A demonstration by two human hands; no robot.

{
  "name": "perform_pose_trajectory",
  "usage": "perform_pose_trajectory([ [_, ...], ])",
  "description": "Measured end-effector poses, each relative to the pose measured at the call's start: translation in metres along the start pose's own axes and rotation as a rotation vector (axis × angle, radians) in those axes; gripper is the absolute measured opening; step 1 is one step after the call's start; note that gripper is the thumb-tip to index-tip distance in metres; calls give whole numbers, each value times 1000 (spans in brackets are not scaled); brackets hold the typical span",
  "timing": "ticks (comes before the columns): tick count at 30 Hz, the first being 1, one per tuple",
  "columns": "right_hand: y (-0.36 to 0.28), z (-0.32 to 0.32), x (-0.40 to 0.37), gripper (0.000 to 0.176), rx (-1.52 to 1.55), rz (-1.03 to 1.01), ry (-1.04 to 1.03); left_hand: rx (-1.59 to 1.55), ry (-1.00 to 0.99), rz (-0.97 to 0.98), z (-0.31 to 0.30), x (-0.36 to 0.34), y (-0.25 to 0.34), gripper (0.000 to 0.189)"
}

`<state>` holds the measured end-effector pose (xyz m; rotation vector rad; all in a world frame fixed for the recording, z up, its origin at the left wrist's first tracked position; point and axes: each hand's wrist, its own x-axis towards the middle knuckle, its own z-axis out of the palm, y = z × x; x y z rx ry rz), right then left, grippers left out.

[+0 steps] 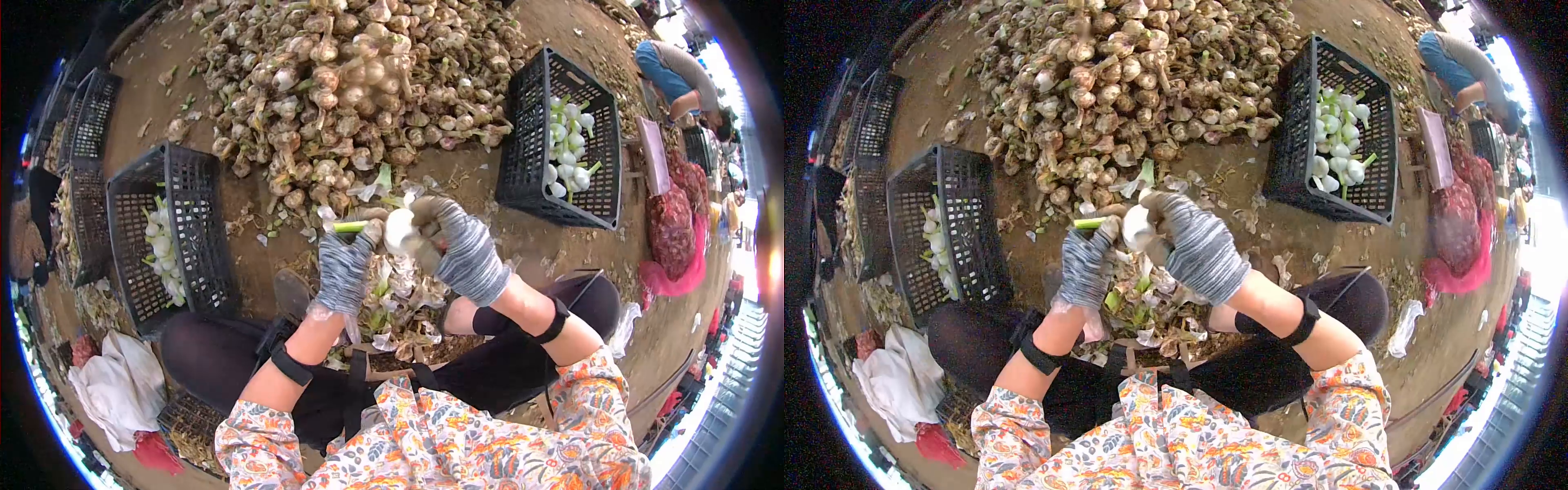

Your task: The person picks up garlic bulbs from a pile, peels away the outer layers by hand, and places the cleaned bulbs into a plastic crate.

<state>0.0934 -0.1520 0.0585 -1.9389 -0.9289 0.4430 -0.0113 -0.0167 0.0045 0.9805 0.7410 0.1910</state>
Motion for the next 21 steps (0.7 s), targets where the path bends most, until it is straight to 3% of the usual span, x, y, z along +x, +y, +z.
perform_pose_trajectory([
  [1,15,4,2,27,-35,-120,88,-81,-42,25,-1,0,-7,20],
  [3,40,-7,3,20,-148,137,2,-251,-79,-39,1,-4,0,21],
  [5,65,-9,0,22,-286,210,-60,-502,-113,-205,-3,-3,6,21],
  [7,75,-5,-10,31,-877,280,-642,-557,-61,-256,-4,-1,6,21],
  [8,71,-4,-10,31,-878,282,-642,-607,-12,-317,-4,0,5,21],
  [10,58,1,-9,41,-156,417,-242,-640,-13,-355,-5,2,-1,20],
  [11,72,11,-16,46,429,365,-160,-567,-71,-319,-2,1,-4,20],
  [12,64,16,-14,47,342,215,-153,-494,-132,-281,1,2,-7,20],
  [13,54,15,-14,45,763,597,-198,-439,-79,-306,6,5,-17,22],
  [14,43,10,-14,43,1190,976,-230,-250,-189,-291,2,5,-24,34],
  [15,56,10,-11,36,1466,940,-393,-250,-214,-272,6,0,-25,39],
  [16,81,13,-15,33,1283,1140,-143,-250,-236,-253,9,-3,-26,44],
  [18,102,-16,-14,54,1662,1055,118,-178,-197,-200,17,-11,-16,51],
  [20,108,-60,2,41,1785,803,482,-159,-186,-322,13,-17,-11,47],
  [21,105,-81,7,43,1834,599,536,-182,-139,-381,11,-18,-12,39],
])
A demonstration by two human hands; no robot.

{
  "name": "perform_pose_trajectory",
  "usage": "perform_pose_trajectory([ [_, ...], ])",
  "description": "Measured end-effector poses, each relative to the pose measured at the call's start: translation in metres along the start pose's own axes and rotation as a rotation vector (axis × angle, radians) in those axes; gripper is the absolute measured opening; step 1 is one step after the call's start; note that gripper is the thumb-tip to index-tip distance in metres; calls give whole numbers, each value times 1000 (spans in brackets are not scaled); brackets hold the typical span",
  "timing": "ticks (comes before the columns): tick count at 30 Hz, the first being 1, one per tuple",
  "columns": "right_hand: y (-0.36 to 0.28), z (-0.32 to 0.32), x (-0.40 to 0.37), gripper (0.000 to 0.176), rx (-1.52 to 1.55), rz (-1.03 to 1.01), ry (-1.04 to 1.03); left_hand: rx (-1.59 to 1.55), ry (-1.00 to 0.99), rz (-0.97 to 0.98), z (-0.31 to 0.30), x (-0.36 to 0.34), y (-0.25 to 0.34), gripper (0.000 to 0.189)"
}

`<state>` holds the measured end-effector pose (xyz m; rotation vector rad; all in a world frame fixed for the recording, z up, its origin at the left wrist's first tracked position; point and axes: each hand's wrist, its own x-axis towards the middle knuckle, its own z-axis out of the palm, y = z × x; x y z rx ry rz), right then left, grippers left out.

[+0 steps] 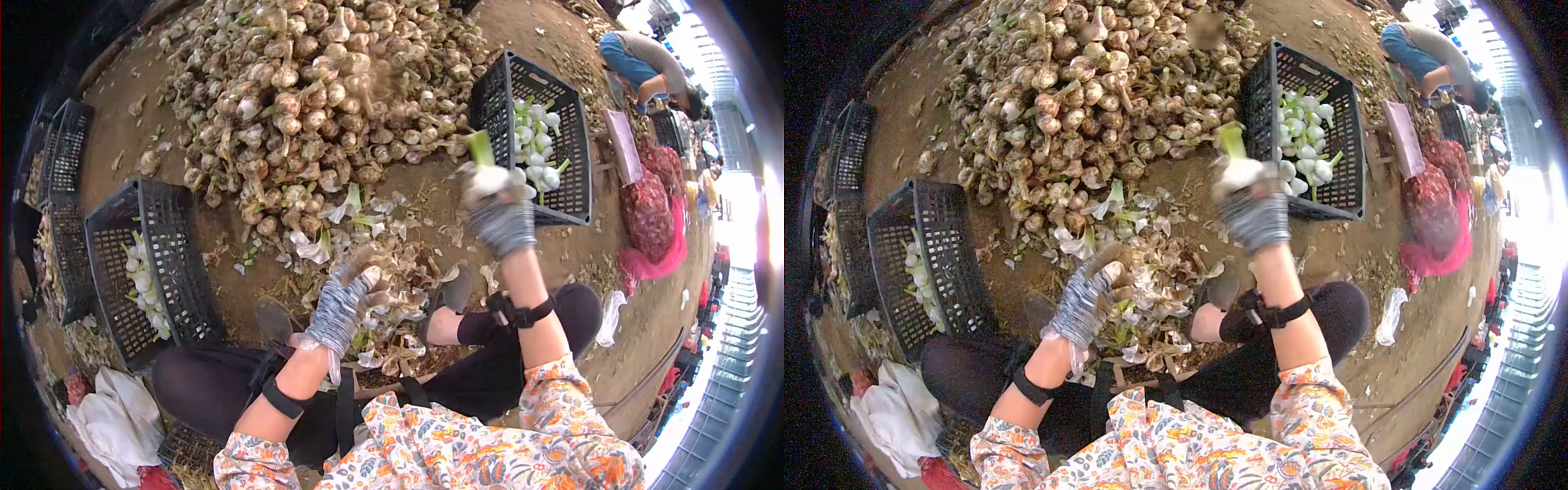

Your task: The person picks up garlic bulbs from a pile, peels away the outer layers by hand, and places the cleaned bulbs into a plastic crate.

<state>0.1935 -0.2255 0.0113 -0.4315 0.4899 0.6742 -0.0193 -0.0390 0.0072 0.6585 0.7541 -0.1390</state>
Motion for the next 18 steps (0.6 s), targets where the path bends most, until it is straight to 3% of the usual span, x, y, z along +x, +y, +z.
perform_pose_trajectory([
  [1,-16,6,0,46,65,-119,-122,-6,6,5,-2,-1,-1,39],
  [3,-30,5,7,47,96,-163,-460,-132,5,-54,-3,-2,1,33],
  [4,-28,0,16,42,169,-120,-379,-111,16,-63,-2,-3,3,31],
  [5,-22,-7,34,35,-45,-173,-288,-113,17,-62,-1,-3,6,31],
  [6,-3,3,46,30,-463,-238,-101,-107,28,-74,-1,-4,8,31],
  [7,22,1,60,27,-659,-139,90,-102,41,-86,-1,-4,11,31],
  [8,38,-14,82,21,-1196,-157,108,-134,50,-97,0,-4,15,31],
  [9,56,-42,107,21,-1474,-180,-81,-136,58,-92,-2,-3,17,31],
  [10,73,-60,132,27,-2113,-413,-298,-134,72,-101,-4,-1,19,31],
  [11,94,-60,144,28,-2565,-354,-259,-132,86,-111,-6,0,20,31],
  [13,128,-60,166,26,-2938,-230,-375,-158,98,-98,-10,3,22,30],
  [14,134,-68,174,26,-2931,-227,-387,-176,106,-91,-12,4,22,29],
  [16,142,-81,192,27,-3073,-730,-709,-225,101,-86,-17,7,23,29],
  [18,141,-73,205,27,-3120,-617,-795,-228,84,-73,-22,6,22,30],
])
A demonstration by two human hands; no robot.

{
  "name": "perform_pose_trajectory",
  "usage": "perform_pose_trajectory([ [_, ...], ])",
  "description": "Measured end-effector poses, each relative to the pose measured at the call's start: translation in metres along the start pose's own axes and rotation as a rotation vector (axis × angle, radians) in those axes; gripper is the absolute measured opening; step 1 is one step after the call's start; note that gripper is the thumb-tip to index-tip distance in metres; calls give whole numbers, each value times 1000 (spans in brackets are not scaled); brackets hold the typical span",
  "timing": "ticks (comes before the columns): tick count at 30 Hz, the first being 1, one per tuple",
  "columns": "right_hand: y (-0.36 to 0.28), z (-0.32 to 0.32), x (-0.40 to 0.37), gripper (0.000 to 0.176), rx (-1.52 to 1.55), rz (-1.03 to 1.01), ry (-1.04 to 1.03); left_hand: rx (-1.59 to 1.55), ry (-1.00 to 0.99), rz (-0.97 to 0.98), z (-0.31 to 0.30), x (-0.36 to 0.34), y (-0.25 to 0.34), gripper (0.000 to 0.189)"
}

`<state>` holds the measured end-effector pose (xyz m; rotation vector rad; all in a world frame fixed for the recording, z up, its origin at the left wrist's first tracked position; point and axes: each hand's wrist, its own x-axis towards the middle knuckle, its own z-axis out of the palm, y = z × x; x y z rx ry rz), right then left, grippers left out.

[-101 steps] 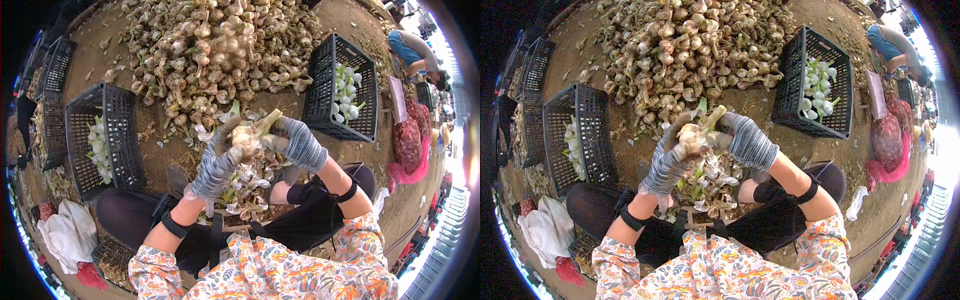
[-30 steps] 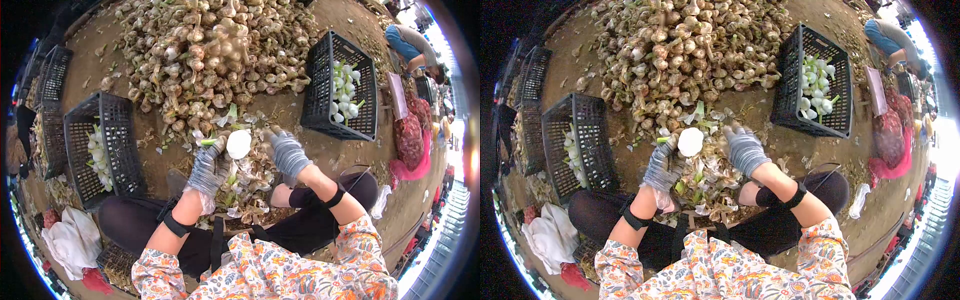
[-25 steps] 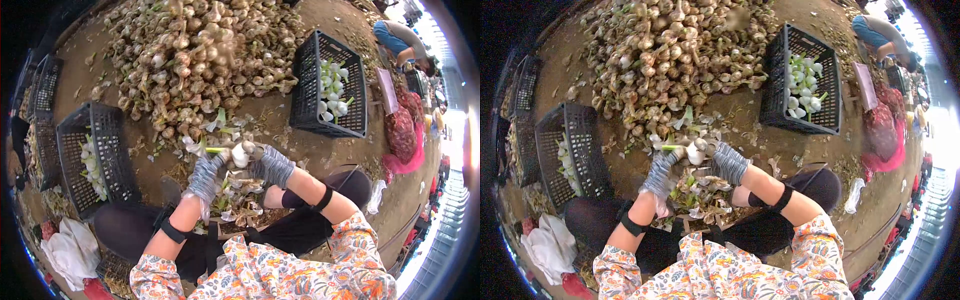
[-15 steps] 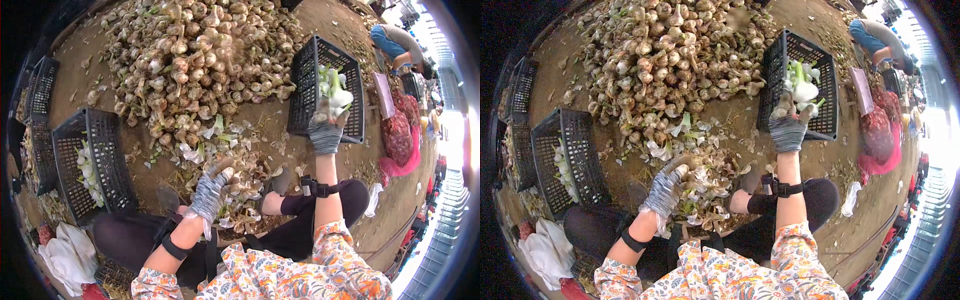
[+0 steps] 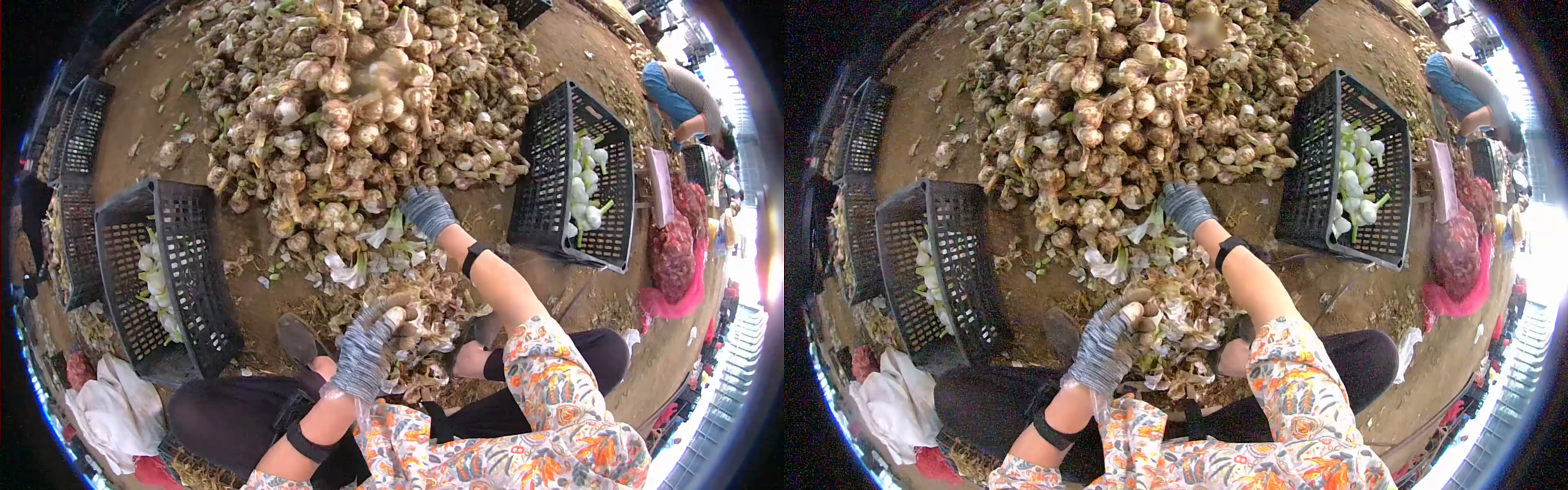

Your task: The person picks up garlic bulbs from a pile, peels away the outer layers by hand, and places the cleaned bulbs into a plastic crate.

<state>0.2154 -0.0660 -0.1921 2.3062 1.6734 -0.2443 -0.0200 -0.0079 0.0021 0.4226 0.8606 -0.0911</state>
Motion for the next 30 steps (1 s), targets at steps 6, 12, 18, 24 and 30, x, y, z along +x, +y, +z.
perform_pose_trajectory([
  [6,17,-16,-10,34,278,286,-157,23,-15,3,2,-1,-1,28],
  [12,1,-65,-90,40,1442,480,84,220,30,353,-1,22,-15,61],
  [18,-20,-176,-173,39,2043,626,-151,442,-210,533,24,22,-19,73],
  [24,-42,-204,-203,35,1624,561,264,539,-281,702,36,-2,-33,69],
  [30,-35,-200,-206,29,1511,375,364,632,-299,834,32,-3,-35,68],
])
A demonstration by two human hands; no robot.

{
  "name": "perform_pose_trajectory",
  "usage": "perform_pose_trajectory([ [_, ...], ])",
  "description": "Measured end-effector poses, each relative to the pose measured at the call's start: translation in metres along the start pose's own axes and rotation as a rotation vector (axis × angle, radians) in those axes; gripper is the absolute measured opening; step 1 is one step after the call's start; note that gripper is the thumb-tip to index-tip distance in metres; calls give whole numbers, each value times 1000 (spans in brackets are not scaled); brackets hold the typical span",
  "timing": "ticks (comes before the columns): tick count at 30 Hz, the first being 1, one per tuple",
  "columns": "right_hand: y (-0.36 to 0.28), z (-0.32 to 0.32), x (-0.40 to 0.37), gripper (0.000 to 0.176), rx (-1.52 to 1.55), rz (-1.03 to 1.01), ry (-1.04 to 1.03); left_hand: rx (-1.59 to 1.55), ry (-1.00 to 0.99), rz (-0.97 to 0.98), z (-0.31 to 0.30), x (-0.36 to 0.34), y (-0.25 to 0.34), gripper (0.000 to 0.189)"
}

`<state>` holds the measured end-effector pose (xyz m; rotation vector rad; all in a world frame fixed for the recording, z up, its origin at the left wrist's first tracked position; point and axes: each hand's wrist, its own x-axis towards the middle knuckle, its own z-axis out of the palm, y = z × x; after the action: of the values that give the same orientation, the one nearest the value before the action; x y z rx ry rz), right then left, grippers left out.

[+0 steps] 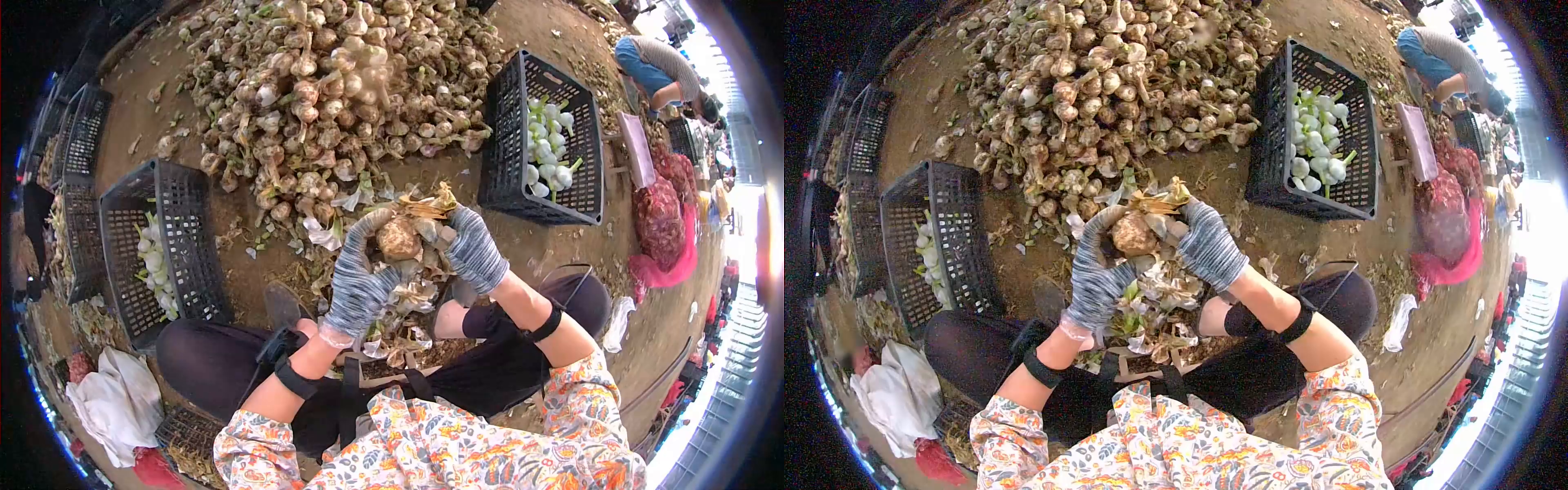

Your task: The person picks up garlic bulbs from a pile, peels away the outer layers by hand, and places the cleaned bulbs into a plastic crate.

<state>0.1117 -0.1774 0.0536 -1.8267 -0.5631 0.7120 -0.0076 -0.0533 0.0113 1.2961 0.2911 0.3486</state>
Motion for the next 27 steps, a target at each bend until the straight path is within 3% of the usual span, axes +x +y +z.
perform_pose_trajectory([
  [2,5,-4,4,30,-135,-94,-7,-31,-7,-45,-1,3,5,68],
  [5,1,-14,5,31,-69,-92,-90,-128,-21,-103,-1,8,19,66],
  [6,9,-15,8,31,-75,-304,-44,-217,-39,-158,-2,10,26,65],
  [7,9,-16,8,31,-75,-302,-44,-306,-57,-212,-2,12,29,65],
  [9,-2,-17,6,29,24,110,-139,-296,-45,-223,-3,13,27,58],
  [11,3,-16,4,29,2,18,-175,-800,35,-615,-9,14,30,53],
  [12,5,-15,3,29,-16,-76,-208,-846,195,-703,-5,14,34,45],
  [13,6,-10,0,29,-8,-78,-216,-841,205,-702,-17,16,18,45],
  [15,8,-2,-5,28,34,71,-304,-1148,-497,-895,-34,36,19,43],
  [16,10,-3,-4,31,-104,42,-374,-739,191,-1229,-24,30,19,47],
  [17,10,0,-4,31,-98,41,-382,-662,30,-1206,-30,26,15,49],
  [19,8,2,-6,36,210,80,-277,-802,-324,-1084,-52,25,-15,52],
  [20,17,0,-3,40,111,-20,-277,-805,-325,-1082,-42,26,-11,52],
  [22,29,0,-3,41,90,-51,-244,-701,233,-875,-12,29,4,53],
  [23,29,1,-1,41,72,-82,-213,-702,233,-872,-11,27,8,53],
  [25,21,-2,0,38,217,-57,-220,-604,175,-609,-11,20,13,55],
  [27,12,-10,4,34,103,46,-364,-490,174,-557,-11,19,3,53],
])
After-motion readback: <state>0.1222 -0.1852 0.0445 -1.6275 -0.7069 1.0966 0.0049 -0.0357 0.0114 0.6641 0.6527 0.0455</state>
